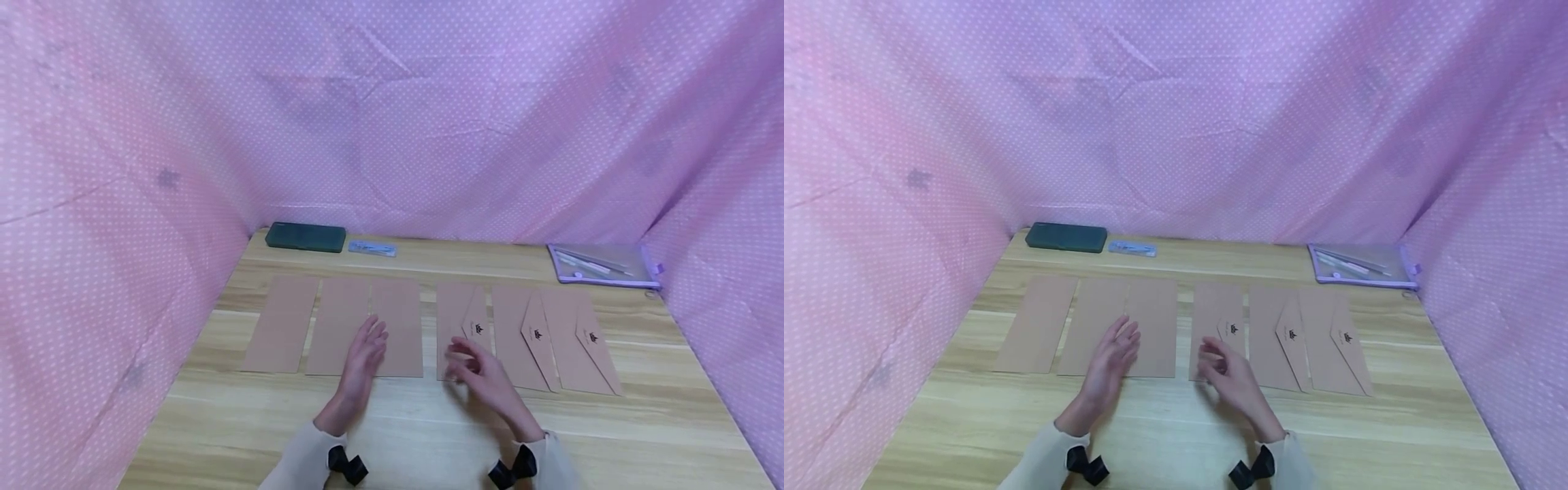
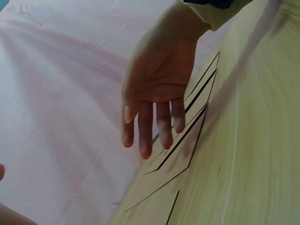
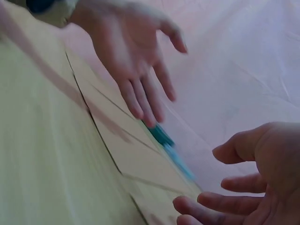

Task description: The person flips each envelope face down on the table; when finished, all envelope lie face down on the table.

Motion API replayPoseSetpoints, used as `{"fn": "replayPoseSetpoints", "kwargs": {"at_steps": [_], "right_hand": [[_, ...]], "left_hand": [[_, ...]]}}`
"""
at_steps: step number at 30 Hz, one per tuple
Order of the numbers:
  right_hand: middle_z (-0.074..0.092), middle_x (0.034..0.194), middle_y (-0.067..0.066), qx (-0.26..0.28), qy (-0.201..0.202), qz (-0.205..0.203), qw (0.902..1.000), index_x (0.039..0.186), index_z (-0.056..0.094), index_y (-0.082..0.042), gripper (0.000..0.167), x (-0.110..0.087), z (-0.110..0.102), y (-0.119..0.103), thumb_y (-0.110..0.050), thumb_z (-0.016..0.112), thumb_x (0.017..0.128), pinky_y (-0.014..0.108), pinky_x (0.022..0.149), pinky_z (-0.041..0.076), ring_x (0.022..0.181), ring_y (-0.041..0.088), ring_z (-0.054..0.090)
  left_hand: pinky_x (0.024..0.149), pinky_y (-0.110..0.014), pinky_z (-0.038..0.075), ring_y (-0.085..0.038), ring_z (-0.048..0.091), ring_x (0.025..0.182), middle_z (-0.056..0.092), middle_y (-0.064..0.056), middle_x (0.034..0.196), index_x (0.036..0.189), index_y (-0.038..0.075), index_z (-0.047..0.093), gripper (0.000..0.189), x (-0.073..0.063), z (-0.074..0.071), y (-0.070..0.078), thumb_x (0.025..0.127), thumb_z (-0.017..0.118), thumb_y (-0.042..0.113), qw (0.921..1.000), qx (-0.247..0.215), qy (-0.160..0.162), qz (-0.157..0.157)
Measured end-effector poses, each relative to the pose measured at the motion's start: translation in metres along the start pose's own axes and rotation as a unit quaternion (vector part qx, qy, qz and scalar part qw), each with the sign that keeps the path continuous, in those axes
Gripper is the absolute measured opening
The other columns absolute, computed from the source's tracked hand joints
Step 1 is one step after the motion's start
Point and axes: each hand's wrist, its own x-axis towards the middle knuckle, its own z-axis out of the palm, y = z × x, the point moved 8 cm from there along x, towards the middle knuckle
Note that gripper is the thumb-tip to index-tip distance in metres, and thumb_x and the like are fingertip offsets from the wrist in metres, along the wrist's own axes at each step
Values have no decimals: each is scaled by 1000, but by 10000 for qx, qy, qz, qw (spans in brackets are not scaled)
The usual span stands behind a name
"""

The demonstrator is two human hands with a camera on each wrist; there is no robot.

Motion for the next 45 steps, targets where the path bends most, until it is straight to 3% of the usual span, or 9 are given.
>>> {"fn": "replayPoseSetpoints", "kwargs": {"at_steps": [6, 9, 12, 15, 20, 25, 28, 37, 45], "right_hand": [[61, 133, 29, -930, 521, -320, 9938, 139, 50, 5, 49, -1, -37, 3, -9, 65, 95, 32, 85, 60, 109, 41, 68], [64, 127, 30, -1577, 719, -698, 9824, 136, 52, 7, 47, -2, -49, 3, -7, 66, 93, 42, 86, 60, 107, 43, 68], [63, 128, 30, -2286, 821, -1100, 9638, 136, 52, 9, 51, -6, -57, 3, -5, 69, 90, 54, 92, 55, 113, 44, 64], [55, 139, 29, -2816, 749, -1200, 9490, 139, 49, 7, 57, -8, -62, 7, -10, 71, 89, 62, 104, 43, 127, 46, 53], [41, 153, 28, -3325, 348, -1137, 9356, 145, 46, 3, 66, -8, -63, 17, -21, 73, 90, 68, 112, 31, 141, 50, 37], [36, 158, 26, -3595, 14, -1081, 9268, 147, 45, 0, 71, -7, -60, 28, -32, 73, 90, 70, 115, 23, 146, 51, 29], [34, 160, 23, -3619, -105, -975, 9270, 149, 44, -3, 73, -6, -58, 33, -35, 72, 90, 69, 116, 20, 148, 50, 25], [37, 160, 20, -3899, -116, -989, 9154, 147, 47, -5, 71, -7, -56, 41, -37, 72, 89, 68, 116, 20, 148, 49, 26], [34, 161, 19, -3910, -147, -971, 9151, 150, 44, -6, 72, -8, -54, 41, -38, 70, 91, 68, 117, 18, 149, 49, 24]], "left_hand": [[128, -54, 8, -45, 12, 154, 10, -28, 166, 159, 2, 8, 72, 10, 24, -17, 100, 43, 20, 9993, -141, -246, -223], [128, -54, 10, -45, 13, 154, 11, -28, 166, 159, 1, 8, 72, 15, 36, -27, 100, 42, 22, 9988, -108, -361, -302], [128, -54, 10, -44, 13, 154, 12, -28, 165, 159, 0, 8, 71, 18, 47, -36, 100, 42, 21, 9980, -114, -473, -393], [128, -54, 10, -43, 12, 155, 12, -27, 166, 159, 0, 9, 71, 21, 56, -45, 100, 42, 22, 9971, -130, -557, -501], [127, -57, 8, -44, 9, 155, 10, -27, 166, 159, 1, 10, 71, 22, 67, -54, 99, 42, 24, 9961, -120, -639, -600], [127, -58, 7, -43, 7, 155, 9, -27, 166, 159, 1, 11, 70, 22, 72, -58, 100, 40, 25, 9956, -181, -655, -647], [127, -58, 7, -43, 7, 155, 9, -27, 167, 159, 2, 11, 68, 23, 73, -60, 101, 39, 25, 9953, -205, -677, -657], [126, -61, 7, -45, 6, 155, 6, -27, 166, 158, 0, 12, 69, 24, 73, -60, 99, 40, 23, 9933, -621, -575, -784], [121, -67, 17, -48, 20, 150, 17, -29, 163, 144, 0, 29, 53, 31, 60, -56, 98, 33, 25, 9841, -1389, 178, -1089]]}}
